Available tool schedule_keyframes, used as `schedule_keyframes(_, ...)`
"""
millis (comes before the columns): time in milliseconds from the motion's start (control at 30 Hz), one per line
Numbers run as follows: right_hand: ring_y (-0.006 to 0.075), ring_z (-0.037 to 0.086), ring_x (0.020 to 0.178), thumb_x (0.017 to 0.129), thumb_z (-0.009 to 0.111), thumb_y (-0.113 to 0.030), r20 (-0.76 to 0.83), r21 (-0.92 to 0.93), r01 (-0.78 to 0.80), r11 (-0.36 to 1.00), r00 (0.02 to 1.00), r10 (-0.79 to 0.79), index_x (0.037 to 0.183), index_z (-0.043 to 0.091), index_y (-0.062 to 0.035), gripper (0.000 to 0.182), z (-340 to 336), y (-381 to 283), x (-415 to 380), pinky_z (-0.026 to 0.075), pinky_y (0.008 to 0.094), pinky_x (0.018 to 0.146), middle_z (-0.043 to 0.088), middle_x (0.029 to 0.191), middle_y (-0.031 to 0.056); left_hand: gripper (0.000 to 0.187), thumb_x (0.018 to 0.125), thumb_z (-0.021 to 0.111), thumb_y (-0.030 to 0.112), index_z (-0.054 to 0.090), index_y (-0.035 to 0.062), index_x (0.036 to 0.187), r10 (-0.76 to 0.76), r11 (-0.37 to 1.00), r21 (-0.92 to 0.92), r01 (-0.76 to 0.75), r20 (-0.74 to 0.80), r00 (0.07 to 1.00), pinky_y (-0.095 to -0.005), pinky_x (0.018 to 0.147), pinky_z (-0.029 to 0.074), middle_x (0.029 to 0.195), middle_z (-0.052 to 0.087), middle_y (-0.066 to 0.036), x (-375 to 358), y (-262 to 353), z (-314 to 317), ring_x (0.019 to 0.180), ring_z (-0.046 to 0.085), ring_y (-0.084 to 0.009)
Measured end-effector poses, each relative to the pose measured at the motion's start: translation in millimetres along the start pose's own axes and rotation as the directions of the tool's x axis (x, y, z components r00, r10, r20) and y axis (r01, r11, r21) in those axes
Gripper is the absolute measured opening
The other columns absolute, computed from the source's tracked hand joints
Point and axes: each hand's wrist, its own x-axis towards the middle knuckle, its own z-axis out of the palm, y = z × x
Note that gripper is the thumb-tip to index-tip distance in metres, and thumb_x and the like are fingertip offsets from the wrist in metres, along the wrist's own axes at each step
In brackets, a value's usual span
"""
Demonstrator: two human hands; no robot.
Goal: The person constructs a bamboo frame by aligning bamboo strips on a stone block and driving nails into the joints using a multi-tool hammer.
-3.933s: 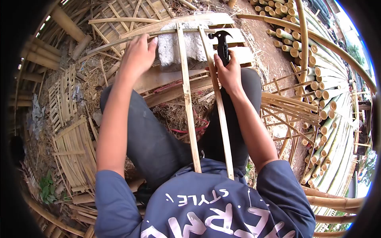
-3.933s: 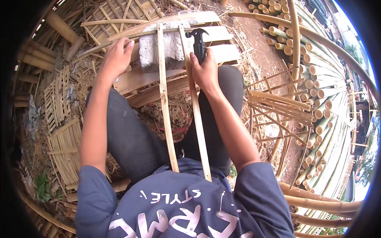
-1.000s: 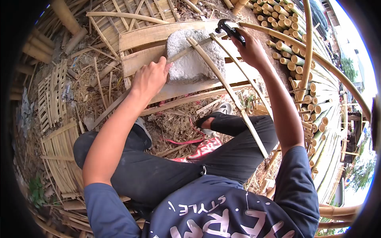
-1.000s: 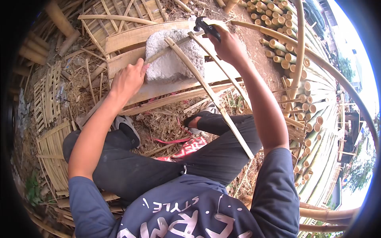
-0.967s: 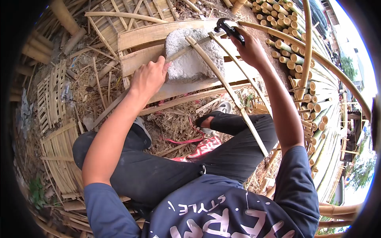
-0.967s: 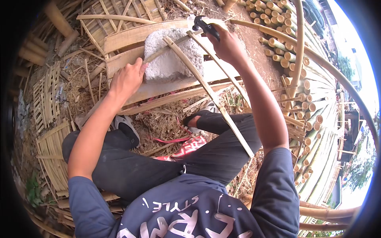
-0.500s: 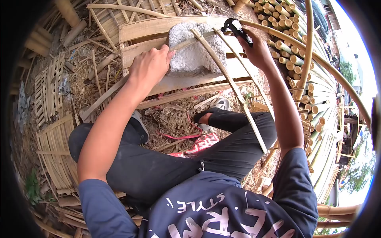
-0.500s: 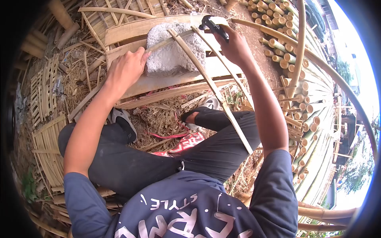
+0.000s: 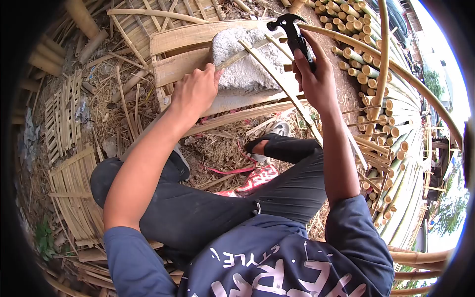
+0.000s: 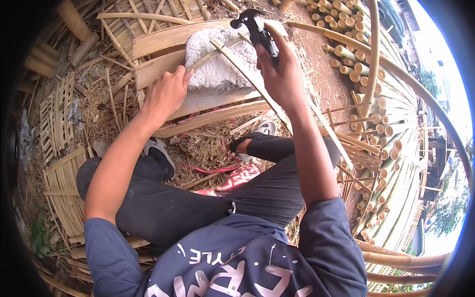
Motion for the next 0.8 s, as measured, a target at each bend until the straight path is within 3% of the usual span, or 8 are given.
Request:
schedule_keyframes(100,0.0039,0.050,0.057,0.102,0.057,-0.022,-0.027,0.211,-0.067,0.975,0.997,0.074,0.149,0.045,-0.0119,0.049,-5,1,-19,0.038,0.0218,0.050,0.059,0.071,-0.0004,0.043,0.107,0.039,0.038,0.059,0.0005,0.103,0.009,1.000,-0.002,-0.009,-0.007,1.000,-0.0539,0.066,0.058,0.078,0.069,-0.026,0,8,-6,0.079,0.070,-0.0450)
schedule_keyframes(233,0.0023,0.045,0.054,0.104,0.055,-0.023,-0.095,0.330,-0.148,0.932,0.977,0.189,0.150,0.042,-0.0116,0.049,-24,6,-46,0.036,0.0205,0.046,0.055,0.067,-0.0017,0.043,0.107,0.040,0.036,0.062,-0.0008,0.104,0.071,0.997,0.019,-0.072,0.049,0.996,-0.0497,0.062,0.061,0.078,0.070,-0.024,9,25,-13,0.077,0.072,-0.0407)
schedule_keyframes(333,0.0026,0.044,0.051,0.105,0.053,-0.023,-0.110,0.408,-0.184,0.894,0.962,0.248,0.151,0.038,-0.0084,0.050,-30,16,-60,0.035,0.0193,0.043,0.054,0.067,-0.0015,0.043,0.107,0.039,0.038,0.059,0.0002,0.103,0.071,0.997,0.023,-0.073,0.066,0.995,-0.0570,0.068,0.057,0.078,0.069,-0.026,15,29,0,0.077,0.069,-0.0472)
schedule_keyframes(433,0.0028,0.045,0.052,0.105,0.053,-0.021,-0.103,0.470,-0.224,0.854,0.947,0.304,0.150,0.039,-0.0084,0.048,-29,27,-75,0.036,0.0203,0.043,0.054,0.068,-0.0014,0.045,0.107,0.037,0.039,0.061,0.0004,0.104,0.026,0.996,0.077,-0.038,0.144,0.989,-0.0555,0.068,0.058,0.080,0.069,-0.026,21,34,3,0.079,0.070,-0.0450)
schedule_keyframes(633,0.0028,0.047,0.052,0.104,0.055,-0.019,-0.056,0.404,-0.323,0.856,0.925,0.375,0.149,0.042,-0.0132,0.048,-20,35,-89,0.036,0.0204,0.044,0.055,0.068,-0.0024,0.048,0.107,0.035,0.043,0.058,0.0004,0.107,0.023,0.980,0.192,-0.045,0.117,0.993,-0.0543,0.071,0.058,0.085,0.070,-0.026,24,40,4,0.086,0.070,-0.0445)
schedule_keyframes(733,0.0035,0.045,0.053,0.103,0.056,-0.019,-0.022,0.380,-0.319,0.868,0.935,0.353,0.149,0.043,-0.0130,0.047,-14,35,-87,0.036,0.0211,0.046,0.053,0.069,-0.0024,0.045,0.105,0.041,0.045,0.058,0.0044,0.098,0.082,0.957,0.278,-0.083,0.014,0.997,-0.0431,0.058,0.062,0.076,0.072,-0.018,21,38,15,0.075,0.074,-0.0328)
schedule_keyframes(800,0.0041,0.045,0.055,0.103,0.056,-0.019,0.014,0.304,-0.320,0.897,0.943,0.332,0.149,0.043,-0.0129,0.048,-13,31,-81,0.037,0.0223,0.048,0.053,0.070,-0.0020,0.046,0.104,0.041,0.048,0.057,0.0053,0.098,0.081,0.951,0.298,-0.083,0.018,0.997,-0.0425,0.058,0.062,0.076,0.072,-0.017,22,37,17,0.075,0.074,-0.0322)
